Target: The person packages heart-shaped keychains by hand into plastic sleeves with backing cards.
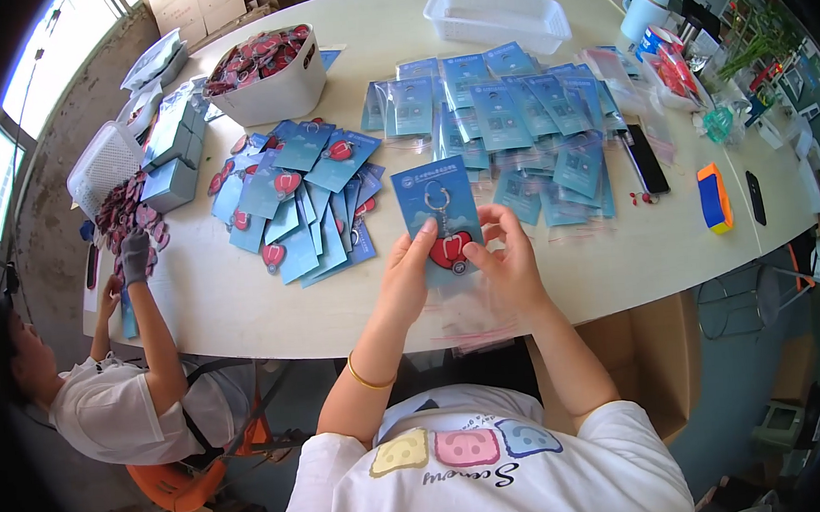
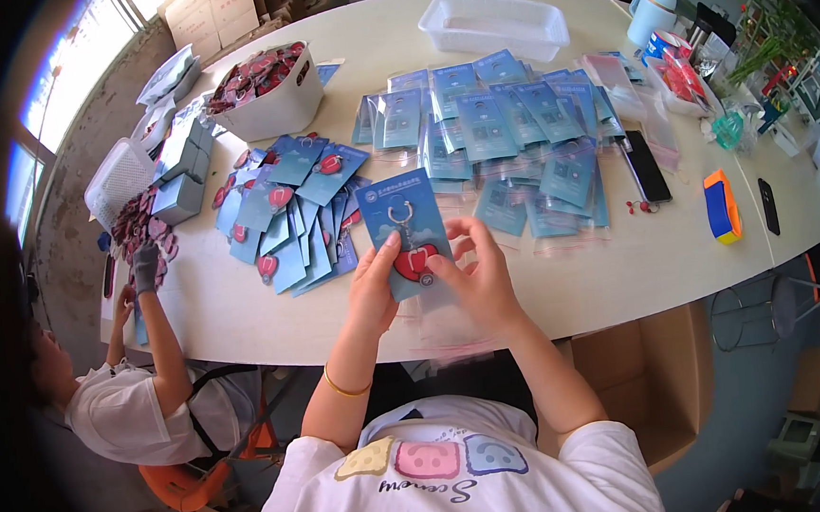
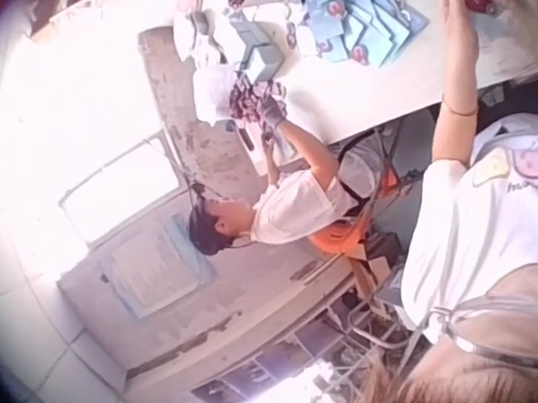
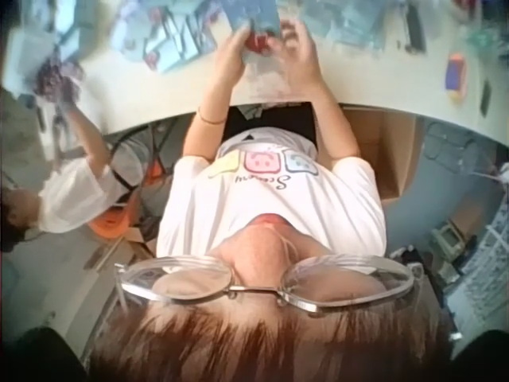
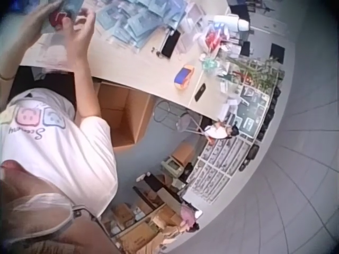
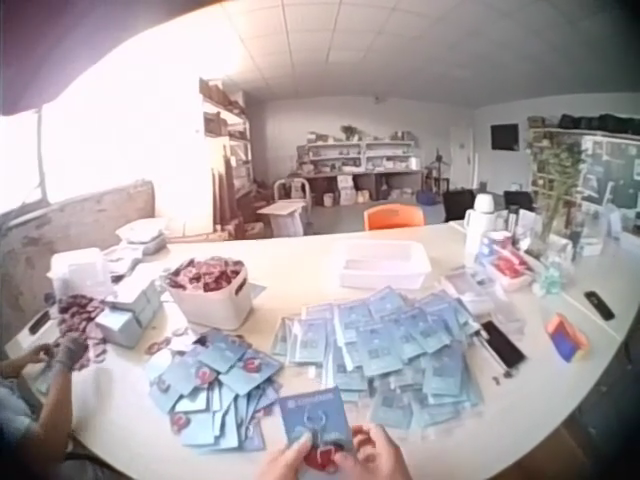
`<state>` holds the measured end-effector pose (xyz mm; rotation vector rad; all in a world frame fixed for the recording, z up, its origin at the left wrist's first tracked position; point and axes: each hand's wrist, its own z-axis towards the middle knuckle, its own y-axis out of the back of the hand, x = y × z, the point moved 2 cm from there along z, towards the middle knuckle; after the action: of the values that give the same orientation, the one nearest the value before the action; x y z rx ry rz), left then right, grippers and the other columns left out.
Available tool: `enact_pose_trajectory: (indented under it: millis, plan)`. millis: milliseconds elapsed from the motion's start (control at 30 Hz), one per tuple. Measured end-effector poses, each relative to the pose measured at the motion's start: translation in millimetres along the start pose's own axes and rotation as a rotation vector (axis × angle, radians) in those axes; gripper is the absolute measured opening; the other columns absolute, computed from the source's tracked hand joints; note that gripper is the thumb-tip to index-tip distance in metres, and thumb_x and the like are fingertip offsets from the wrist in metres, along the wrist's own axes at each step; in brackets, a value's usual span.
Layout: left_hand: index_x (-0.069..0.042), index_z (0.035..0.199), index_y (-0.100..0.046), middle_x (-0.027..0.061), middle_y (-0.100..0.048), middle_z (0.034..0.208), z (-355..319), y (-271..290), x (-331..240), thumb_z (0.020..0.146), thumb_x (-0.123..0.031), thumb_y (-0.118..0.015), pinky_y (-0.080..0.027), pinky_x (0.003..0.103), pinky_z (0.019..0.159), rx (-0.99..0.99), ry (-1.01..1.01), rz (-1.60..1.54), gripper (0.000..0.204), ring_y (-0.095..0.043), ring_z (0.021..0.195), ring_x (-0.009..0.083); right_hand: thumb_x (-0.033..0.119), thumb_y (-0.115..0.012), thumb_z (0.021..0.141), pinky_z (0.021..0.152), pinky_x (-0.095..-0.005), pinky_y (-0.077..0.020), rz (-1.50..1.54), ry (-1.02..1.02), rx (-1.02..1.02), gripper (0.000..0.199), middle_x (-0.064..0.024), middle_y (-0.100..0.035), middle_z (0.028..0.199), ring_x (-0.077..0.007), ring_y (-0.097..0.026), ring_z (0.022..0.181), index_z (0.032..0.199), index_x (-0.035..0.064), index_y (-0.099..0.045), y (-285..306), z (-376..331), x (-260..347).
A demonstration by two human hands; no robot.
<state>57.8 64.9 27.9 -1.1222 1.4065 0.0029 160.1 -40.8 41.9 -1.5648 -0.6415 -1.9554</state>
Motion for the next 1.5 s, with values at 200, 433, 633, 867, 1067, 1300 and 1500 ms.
enact_pose_trajectory:
  millis: [200, 433, 633, 867, 1067, 1300, 1500]
  plan:
    - [-0.005, 0.093, -0.056, 0.0047, -0.055, 0.082, 5, 26, -18, 0.083, -0.035, -0.067, -0.046, 0.032, 0.067, -0.17, -0.6, 1.374, 0.034, -0.054, 0.077, 0.0188, 0.015, -0.065, 0.087, 0.053, -0.0199, -0.0334, 0.131, -0.148, -0.025, 0.016, 0.0033, -0.052, 0.065, -0.0014, -0.042, 0.06, 0.078, 0.0025, -0.06, 40, 2, -44]
    - [-0.007, 0.079, -0.058, 0.0068, -0.057, 0.086, -2, 22, 20, 0.066, -0.032, -0.078, -0.048, 0.035, 0.069, -0.128, -0.273, 1.668, 0.034, -0.058, 0.086, 0.0252, 0.017, -0.064, 0.087, 0.048, -0.0227, -0.0327, -0.167, -0.133, -0.091, 0.022, 0.0027, -0.05, 0.057, -0.0034, -0.04, 0.053, 0.075, -0.0001, -0.057, 38, -6, -70]
    - [-0.001, 0.081, -0.069, 0.0058, -0.066, 0.076, 5, 39, 7, 0.077, -0.017, -0.07, -0.047, 0.028, 0.062, -0.064, -0.232, 1.42, 0.017, -0.059, 0.065, 0.0155, 0.016, -0.062, 0.089, 0.055, -0.0225, -0.0388, -0.182, -0.098, -0.039, 0.015, 0.0007, -0.058, 0.065, -0.0046, -0.048, 0.059, 0.083, 0.0017, -0.062, 36, -4, -62]
    - [0.003, 0.089, -0.071, 0.0012, -0.066, 0.073, -2, 34, -15, 0.084, -0.006, -0.067, -0.043, 0.019, 0.058, 0.159, -0.112, 0.525, 0.011, -0.054, 0.065, 0.0057, 0.01, -0.057, 0.092, 0.085, -0.0243, -0.0434, 0.726, -0.279, 0.212, 0.012, -0.0038, -0.066, 0.101, -0.0091, -0.059, 0.094, 0.101, 0.0056, -0.063, 2, 9, -34]
    - [0.0, 0.083, -0.071, 0.0027, -0.065, 0.07, -4, 39, -21, 0.08, -0.012, -0.073, -0.042, 0.02, 0.057, 0.107, -0.077, 0.391, 0.013, -0.054, 0.061, 0.0064, 0.011, -0.057, 0.092, 0.081, -0.0208, -0.0422, 0.52, -0.036, 0.094, 0.008, -0.0011, -0.064, 0.095, -0.0055, -0.057, 0.087, 0.097, 0.0042, -0.06, -11, 27, -7]
    - [-0.005, 0.079, -0.065, -0.0001, -0.059, 0.064, 12, 67, -43, 0.083, -0.013, -0.07, -0.044, 0.023, 0.057, -0.089, -0.124, -0.184, 0.01, -0.054, 0.059, 0.0085, 0.013, -0.057, 0.092, 0.051, -0.021, -0.0528, 0.218, -0.402, 0.265, 0.012, -0.0022, -0.064, 0.086, -0.0046, -0.057, 0.069, 0.096, 0.0026, -0.058, 14, -48, -29]
    - [-0.006, 0.085, -0.067, 0.0, -0.062, 0.069, 15, 60, -43, 0.084, -0.013, -0.069, -0.045, 0.022, 0.06, -0.129, -0.181, -0.302, 0.008, -0.057, 0.063, 0.0082, 0.01, -0.056, 0.092, 0.056, -0.0206, -0.0523, 0.263, -0.231, 0.233, 0.01, -0.0024, -0.064, 0.083, -0.0036, -0.056, 0.067, 0.096, 0.0005, -0.058, -22, -56, -27]
